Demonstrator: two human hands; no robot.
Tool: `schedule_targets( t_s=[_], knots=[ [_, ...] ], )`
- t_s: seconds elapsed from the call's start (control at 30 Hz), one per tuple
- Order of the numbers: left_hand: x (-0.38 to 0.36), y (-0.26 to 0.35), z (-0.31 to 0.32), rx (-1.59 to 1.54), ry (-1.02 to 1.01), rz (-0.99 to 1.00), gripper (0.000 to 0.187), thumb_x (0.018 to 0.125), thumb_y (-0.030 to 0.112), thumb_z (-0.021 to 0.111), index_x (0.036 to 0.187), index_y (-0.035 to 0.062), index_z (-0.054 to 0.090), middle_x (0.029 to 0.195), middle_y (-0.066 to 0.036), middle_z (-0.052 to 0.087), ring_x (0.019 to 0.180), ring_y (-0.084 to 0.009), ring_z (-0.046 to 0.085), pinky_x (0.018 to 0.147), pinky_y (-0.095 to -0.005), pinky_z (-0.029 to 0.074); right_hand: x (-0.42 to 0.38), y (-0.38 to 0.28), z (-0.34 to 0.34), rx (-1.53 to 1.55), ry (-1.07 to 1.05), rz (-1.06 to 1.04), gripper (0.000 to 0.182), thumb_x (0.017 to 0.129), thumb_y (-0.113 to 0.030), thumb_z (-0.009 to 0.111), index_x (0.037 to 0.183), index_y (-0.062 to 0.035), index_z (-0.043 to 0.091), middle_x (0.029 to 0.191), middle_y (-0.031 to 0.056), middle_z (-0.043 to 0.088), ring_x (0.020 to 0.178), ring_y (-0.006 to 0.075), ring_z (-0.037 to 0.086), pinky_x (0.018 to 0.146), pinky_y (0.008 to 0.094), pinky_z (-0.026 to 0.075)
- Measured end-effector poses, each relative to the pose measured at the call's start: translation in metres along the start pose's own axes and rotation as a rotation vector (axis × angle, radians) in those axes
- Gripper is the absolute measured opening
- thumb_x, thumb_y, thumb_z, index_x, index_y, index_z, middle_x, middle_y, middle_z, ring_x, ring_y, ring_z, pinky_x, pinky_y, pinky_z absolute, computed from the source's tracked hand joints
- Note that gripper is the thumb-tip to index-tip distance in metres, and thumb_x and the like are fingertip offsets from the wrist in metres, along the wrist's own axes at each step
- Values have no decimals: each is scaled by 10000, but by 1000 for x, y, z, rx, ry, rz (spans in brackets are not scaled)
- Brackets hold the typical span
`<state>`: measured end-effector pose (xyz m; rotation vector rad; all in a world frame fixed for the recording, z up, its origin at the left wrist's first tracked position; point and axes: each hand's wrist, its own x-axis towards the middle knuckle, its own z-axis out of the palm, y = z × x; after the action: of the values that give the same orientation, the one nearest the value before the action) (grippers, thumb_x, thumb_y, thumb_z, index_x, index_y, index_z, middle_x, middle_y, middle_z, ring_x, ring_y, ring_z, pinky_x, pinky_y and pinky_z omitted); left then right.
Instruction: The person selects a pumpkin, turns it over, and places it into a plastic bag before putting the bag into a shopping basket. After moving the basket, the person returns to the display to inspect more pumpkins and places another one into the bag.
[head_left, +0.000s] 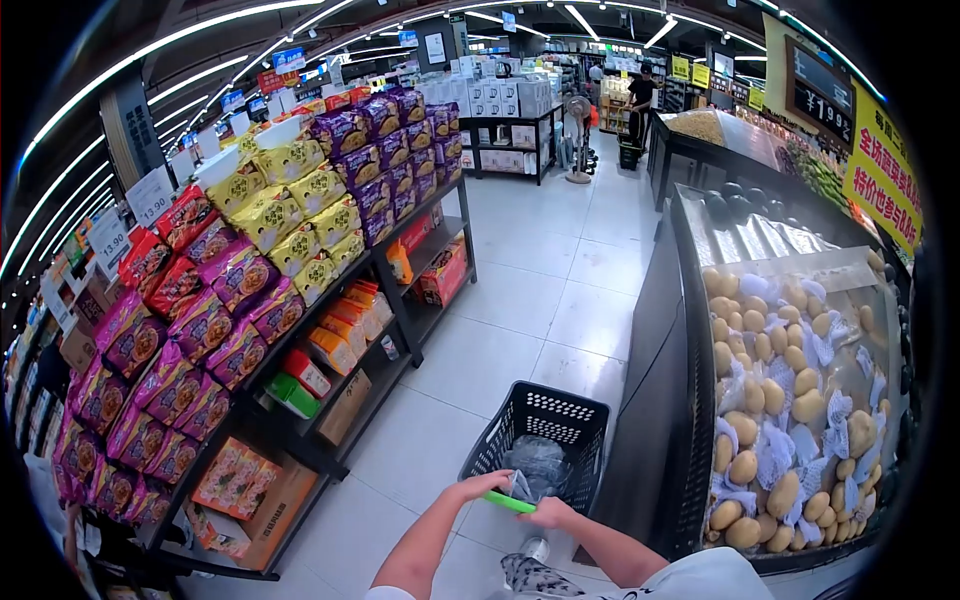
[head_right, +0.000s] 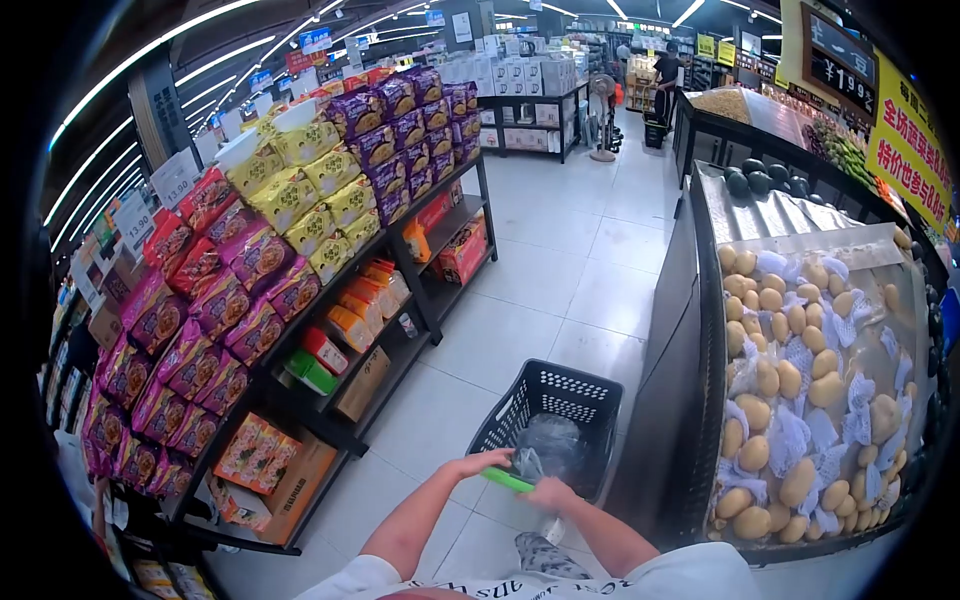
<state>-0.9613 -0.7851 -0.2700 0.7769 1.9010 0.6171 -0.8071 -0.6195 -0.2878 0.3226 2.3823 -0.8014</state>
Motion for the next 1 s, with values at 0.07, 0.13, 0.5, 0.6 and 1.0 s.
schedule_targets(
  t_s=[0.07,0.13,0.5,0.6,1.0],
  knots=[
    [41,-6,-16,-141,80,-82,828,687,548,563,1408,209,338,1349,-180,450,1231,-321,446,999,-384,364,18,1,-29,27,-31,24,685,686,-647,572,968,-30,665,933,227,647,890,342,627,782,387,495],
    [63,34,-43,213,81,-180,702,715,545,517,1280,128,515,1305,-174,495,1198,-327,480,990,-383,383,27,3,-64,56,31,29,681,679,-641,580,947,-22,669,905,218,654,867,339,633,765,386,501],
    [232,152,-162,546,15,-228,570,751,448,437,1099,43,635,1198,-180,569,1116,-314,547,932,-377,430,143,81,-227,117,54,176,736,663,-667,576,919,16,674,905,208,660,861,335,635,761,396,497],
    [295,173,-187,596,-32,-156,558,764,417,395,1109,44,626,1195,-182,568,1125,-319,538,945,-384,419,177,127,-259,240,136,139,769,631,-679,606,928,28,674,894,196,661,852,317,630,768,388,486],
    [517,211,-251,754,-276,122,639,868,504,295,1094,-4,611,1177,-229,560,1120,-389,516,975,-485,379,243,197,-433,281,115,231,601,611,-517,710,961,-30,677,870,148,671,813,285,629,727,370,486]
  ],
)
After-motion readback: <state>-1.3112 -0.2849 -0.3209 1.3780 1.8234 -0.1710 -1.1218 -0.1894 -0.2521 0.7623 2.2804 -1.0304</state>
